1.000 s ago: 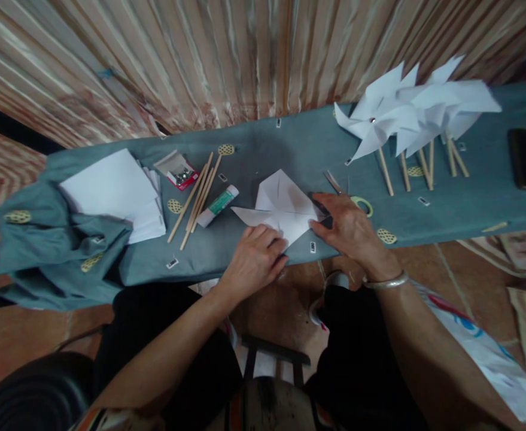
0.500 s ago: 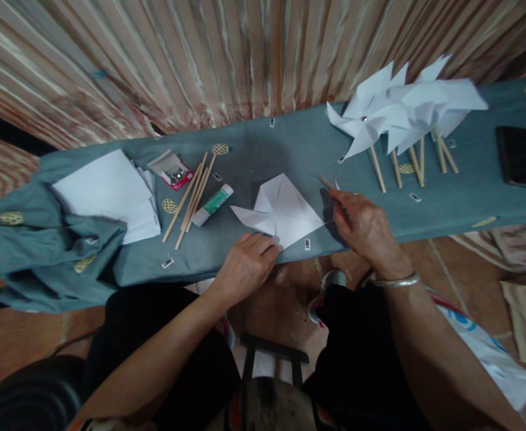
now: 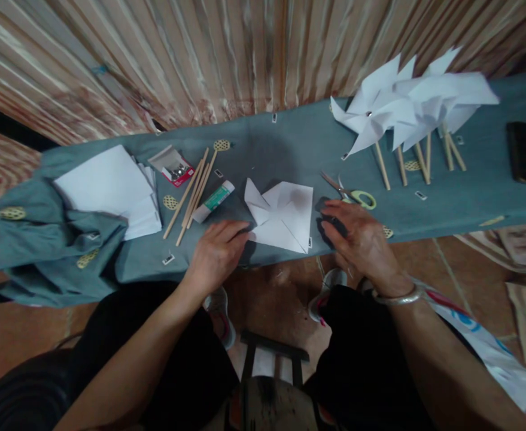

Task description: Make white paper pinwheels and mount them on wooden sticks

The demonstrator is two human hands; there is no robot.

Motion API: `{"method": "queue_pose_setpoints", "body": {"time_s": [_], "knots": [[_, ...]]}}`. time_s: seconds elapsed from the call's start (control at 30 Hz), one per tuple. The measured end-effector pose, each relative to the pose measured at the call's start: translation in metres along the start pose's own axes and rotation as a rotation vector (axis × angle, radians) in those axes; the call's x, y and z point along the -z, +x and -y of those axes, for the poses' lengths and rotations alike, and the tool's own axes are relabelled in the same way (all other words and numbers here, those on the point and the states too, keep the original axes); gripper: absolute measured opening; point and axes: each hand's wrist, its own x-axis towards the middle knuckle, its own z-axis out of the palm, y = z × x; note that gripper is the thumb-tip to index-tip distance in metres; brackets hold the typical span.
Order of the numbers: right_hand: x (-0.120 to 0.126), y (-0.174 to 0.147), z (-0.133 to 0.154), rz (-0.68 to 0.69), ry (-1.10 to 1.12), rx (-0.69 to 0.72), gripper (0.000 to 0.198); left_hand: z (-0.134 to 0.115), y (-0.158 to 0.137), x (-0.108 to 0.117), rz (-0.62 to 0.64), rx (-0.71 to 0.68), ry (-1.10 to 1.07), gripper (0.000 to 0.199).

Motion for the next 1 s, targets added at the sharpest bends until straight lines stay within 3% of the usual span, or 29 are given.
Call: {"method": "queue_pose_setpoints", "body": {"time_s": [0.17, 0.43, 0.6, 1.0], "knots": [[-0.009, -0.007, 0.016, 0.021, 0.024, 0.069, 0.034, 0.000, 0.004, 0.001, -0.020, 0.089, 0.031, 0.023], [-0.021, -0.010, 0.031, 0.074, 0.081, 0.142, 0.034, -0.029, 0.013, -0.007, 0.020, -0.047, -0.055, 0.022], [-0.023, -0.012, 0.031, 0.106, 0.078, 0.141, 0.035, -0.033, 0.018, -0.011, 0.084, -0.061, -0.088, 0.023], [-0.025, -0.012, 0.030, 0.075, 0.043, 0.186, 0.034, -0.038, 0.023, -0.021, 0.045, -0.096, -0.099, 0.016]]}}
